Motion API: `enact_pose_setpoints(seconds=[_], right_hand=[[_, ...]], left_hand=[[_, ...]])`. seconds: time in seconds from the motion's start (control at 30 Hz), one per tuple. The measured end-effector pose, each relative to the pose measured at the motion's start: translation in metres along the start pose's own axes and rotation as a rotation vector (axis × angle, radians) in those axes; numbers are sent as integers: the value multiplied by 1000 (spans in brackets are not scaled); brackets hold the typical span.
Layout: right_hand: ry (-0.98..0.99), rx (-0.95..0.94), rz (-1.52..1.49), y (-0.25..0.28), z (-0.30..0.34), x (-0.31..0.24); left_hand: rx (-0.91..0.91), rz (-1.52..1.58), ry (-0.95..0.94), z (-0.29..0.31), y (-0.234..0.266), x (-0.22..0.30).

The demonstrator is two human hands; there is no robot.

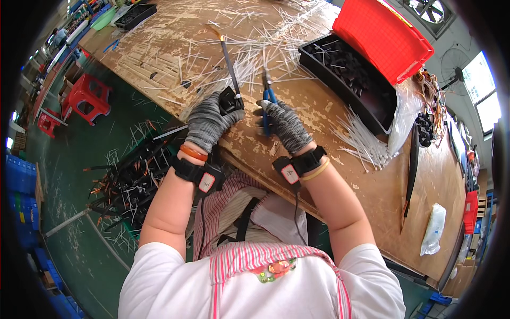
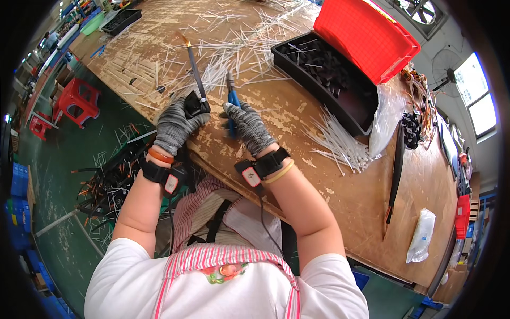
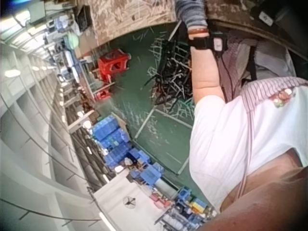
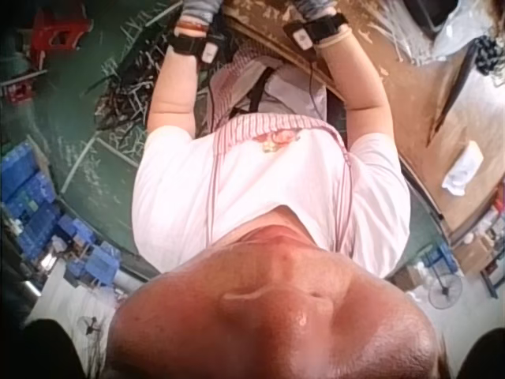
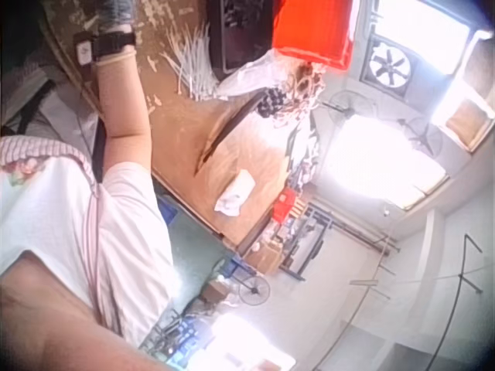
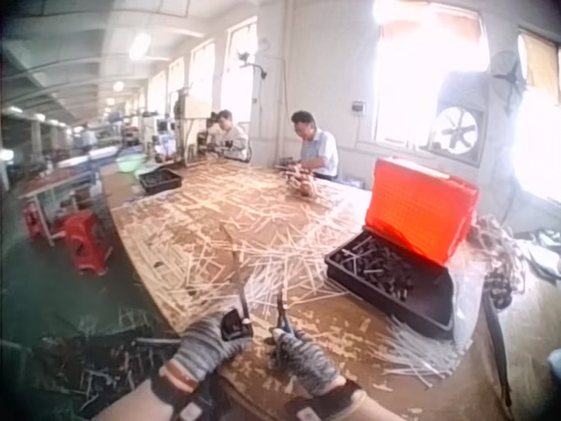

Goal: Bundling black cables using plastic zip ties and cutting the excess with pliers.

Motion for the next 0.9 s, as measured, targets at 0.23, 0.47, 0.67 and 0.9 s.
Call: enact_pose_setpoints(seconds=[0.23, 0.47, 0.67, 0.9], right_hand=[[237, -239, -390, -1, 0, 19], [137, -248, -610, 12, 0, 31], [114, -442, -730, 8, 5, 35], [90, -650, -449, -4, 23, 37]], left_hand=[[154, -546, -608, 23, 0, 24], [368, -88, -473, 93, 9, 32], [-59, 1203, 646, 104, -14, 25], [40, 1078, 516, 87, -24, -7]])
Point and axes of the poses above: each hand's wrist, its own z-axis away from the middle knuckle, its own y-axis out of the back of the hand, x = y × z, the point moved 1 cm from there along -z, towards the middle knuckle, and after that the axes turned 2 degrees about -z, right-handed, at the moved point
